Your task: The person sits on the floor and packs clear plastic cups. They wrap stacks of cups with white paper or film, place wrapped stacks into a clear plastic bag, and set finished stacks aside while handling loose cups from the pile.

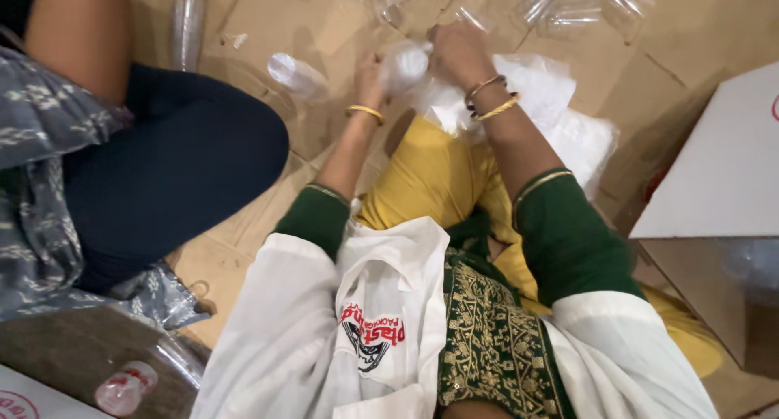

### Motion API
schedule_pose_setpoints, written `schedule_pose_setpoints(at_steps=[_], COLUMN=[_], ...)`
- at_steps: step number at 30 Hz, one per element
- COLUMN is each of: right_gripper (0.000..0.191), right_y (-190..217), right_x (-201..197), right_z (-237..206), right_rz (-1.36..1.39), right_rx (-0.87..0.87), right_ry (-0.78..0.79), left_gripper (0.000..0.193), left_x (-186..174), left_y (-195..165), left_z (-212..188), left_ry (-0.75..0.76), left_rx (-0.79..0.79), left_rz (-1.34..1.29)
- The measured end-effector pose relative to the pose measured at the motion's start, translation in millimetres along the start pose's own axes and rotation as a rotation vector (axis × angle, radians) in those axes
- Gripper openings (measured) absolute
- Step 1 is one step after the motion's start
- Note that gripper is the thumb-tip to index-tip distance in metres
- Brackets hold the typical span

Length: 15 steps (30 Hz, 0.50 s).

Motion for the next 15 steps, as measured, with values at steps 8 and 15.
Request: schedule_pose_setpoints(at_steps=[8, 15], right_gripper=[0.032, 0.021], right_y=[-3, -35], right_x=[-28, -93], right_z=[-11, -109], right_rz=[0.208, 1.160], right_rx=[0.208, 0.666], right_ry=[-0.173, -0.190], left_gripper=[0.011, 0.038], left_x=[1, -86], left_y=[28, -12], left_z=[-5, -95], left_ry=[-0.144, -0.284], left_rx=[0.402, 0.886], left_rz=[0.027, -0.177])
Point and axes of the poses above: each hand's wrist, its own z-axis towards the middle knuckle, its own x-axis out of the palm, y = z × x, the point moved 5 cm from there along z, towards the middle knuckle, and after that the axes turned 14 degrees about -y, right-handed, at the moved point
